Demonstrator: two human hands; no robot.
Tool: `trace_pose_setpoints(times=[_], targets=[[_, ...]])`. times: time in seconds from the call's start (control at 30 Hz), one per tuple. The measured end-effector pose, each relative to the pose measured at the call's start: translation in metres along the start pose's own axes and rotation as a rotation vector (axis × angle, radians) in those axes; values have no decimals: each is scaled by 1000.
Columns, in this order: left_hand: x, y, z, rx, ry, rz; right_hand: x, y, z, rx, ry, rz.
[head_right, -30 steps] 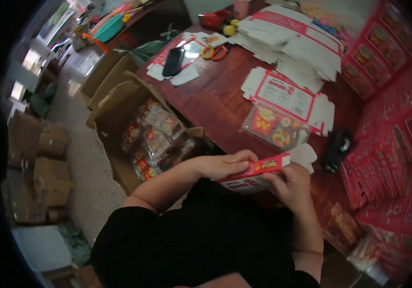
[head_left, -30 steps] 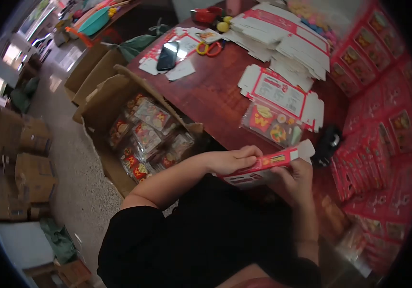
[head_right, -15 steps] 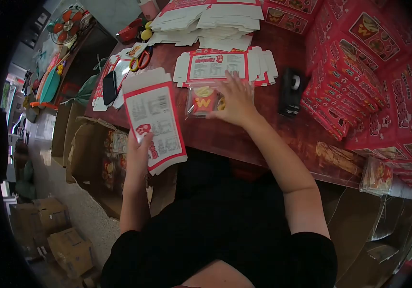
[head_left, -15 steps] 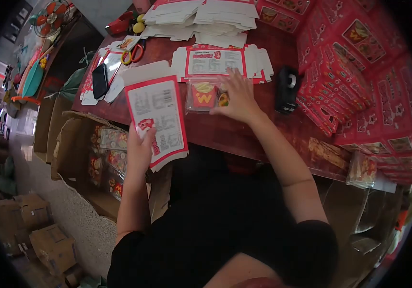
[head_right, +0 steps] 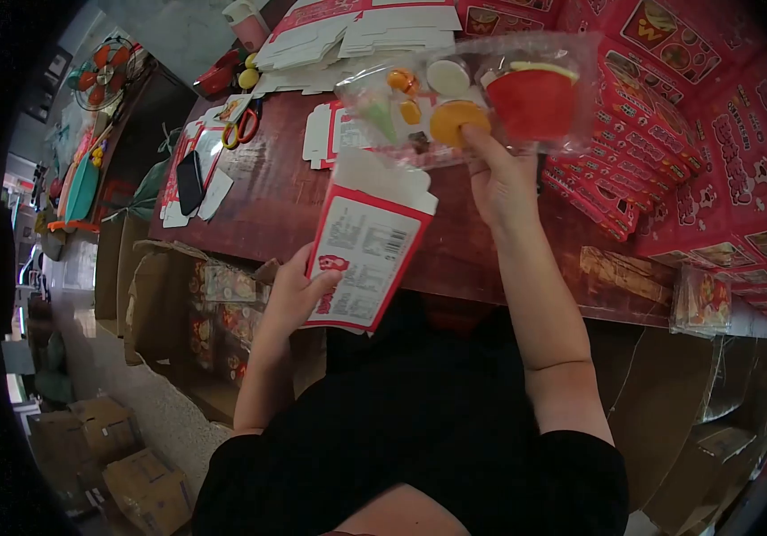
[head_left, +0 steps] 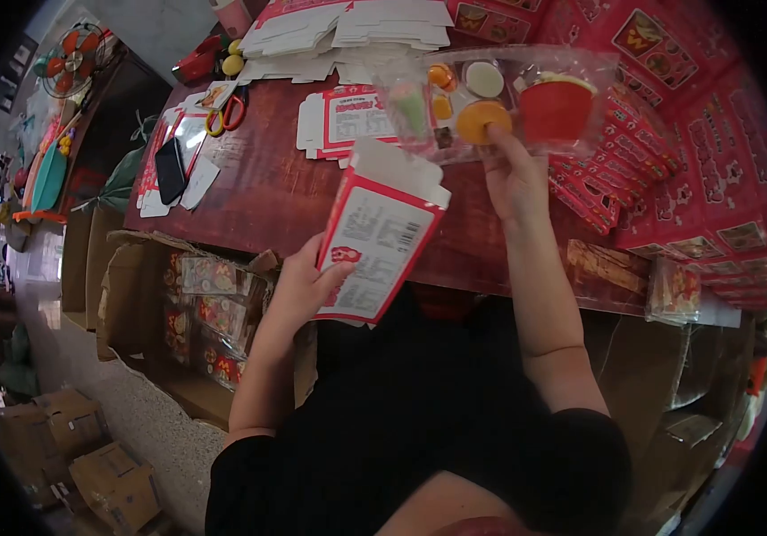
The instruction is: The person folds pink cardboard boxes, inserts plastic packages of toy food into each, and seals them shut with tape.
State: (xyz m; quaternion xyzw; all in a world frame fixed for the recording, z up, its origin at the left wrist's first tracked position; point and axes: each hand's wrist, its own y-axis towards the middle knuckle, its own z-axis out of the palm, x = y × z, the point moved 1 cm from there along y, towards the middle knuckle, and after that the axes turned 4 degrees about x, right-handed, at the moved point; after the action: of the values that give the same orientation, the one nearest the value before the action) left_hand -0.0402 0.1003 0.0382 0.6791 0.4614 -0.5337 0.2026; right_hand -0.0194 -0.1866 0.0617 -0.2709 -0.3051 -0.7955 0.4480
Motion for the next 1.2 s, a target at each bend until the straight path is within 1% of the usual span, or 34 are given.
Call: trace_pose_setpoints(times=[0.03, 0.07, 0.1, 0.17, 0.2, 0.3, 0.4, 0.47, 0.5, 0.57, 0.6, 0.63, 0.7, 0.73, 0.83, 0.87, 0.93, 0.97, 1.03, 1.07, 1.1, 1.13, 1.17, 1.2], targets=[[0, 2, 8, 7, -3, 63, -5, -4, -1, -8, 40, 7], [4, 6, 15, 13, -6, 126, -13, -6, -12, -11, 19, 68], [9, 10, 22, -40, -49, 206, -18, -7, -24, -12, -6, 120], [14, 13, 23, -48, -151, 219, -19, -6, -42, -12, -56, 226], [15, 14, 22, -53, -203, 224, -16, -6, -45, 4, -92, 206], [23, 15, 22, 14, -228, 163, -5, -7, -46, 120, -307, 249], [21, 14, 26, 46, -200, 154, 17, -3, -34, 331, -630, 397], [19, 14, 29, 67, -212, 156, 23, 9, -27, 141, -702, 113], [17, 12, 29, 82, -178, 160, 28, 21, -10, 10, -275, 75], [9, 11, 28, 108, -110, 173, 23, 36, -22, 117, -346, 86], [9, 11, 29, 73, -160, 168, 18, 38, -28, 173, -382, 89], [11, 13, 30, 38, -208, 165, 10, 36, -34, 230, -507, 189], [17, 15, 34, 5, -304, 143, -4, 16, -32, 464, -818, 267], [21, 17, 36, 6, -352, 127, -14, 3, -29, 434, -583, 345], [26, 23, 47, 36, -513, 75, -18, -8, -31, 478, -568, 432], [24, 25, 52, 38, -559, 62, -15, -10, -27, 505, -737, 476], [23, 32, 54, 83, -611, 46, -17, -7, -29, 527, -709, 571], [18, 37, 52, 61, -574, 118, -18, -5, -29, 538, -696, 616], [5, 50, 49, 13, -502, 261, -27, -5, -31, 652, -749, 538], [4, 58, 45, 15, -453, 270, -31, -5, -31, 710, -776, 501], [-3, 64, 42, 10, -416, 317, -34, -6, -30, 721, -772, 521], [-10, 70, 38, 5, -378, 365, -34, -9, -25, 586, -700, 416], [-10, 76, 36, 23, -452, 353, -34, -14, -17, 452, -627, 308], [-11, 78, 37, -15, -483, 345, -34, -20, -11, 321, -551, 199]])
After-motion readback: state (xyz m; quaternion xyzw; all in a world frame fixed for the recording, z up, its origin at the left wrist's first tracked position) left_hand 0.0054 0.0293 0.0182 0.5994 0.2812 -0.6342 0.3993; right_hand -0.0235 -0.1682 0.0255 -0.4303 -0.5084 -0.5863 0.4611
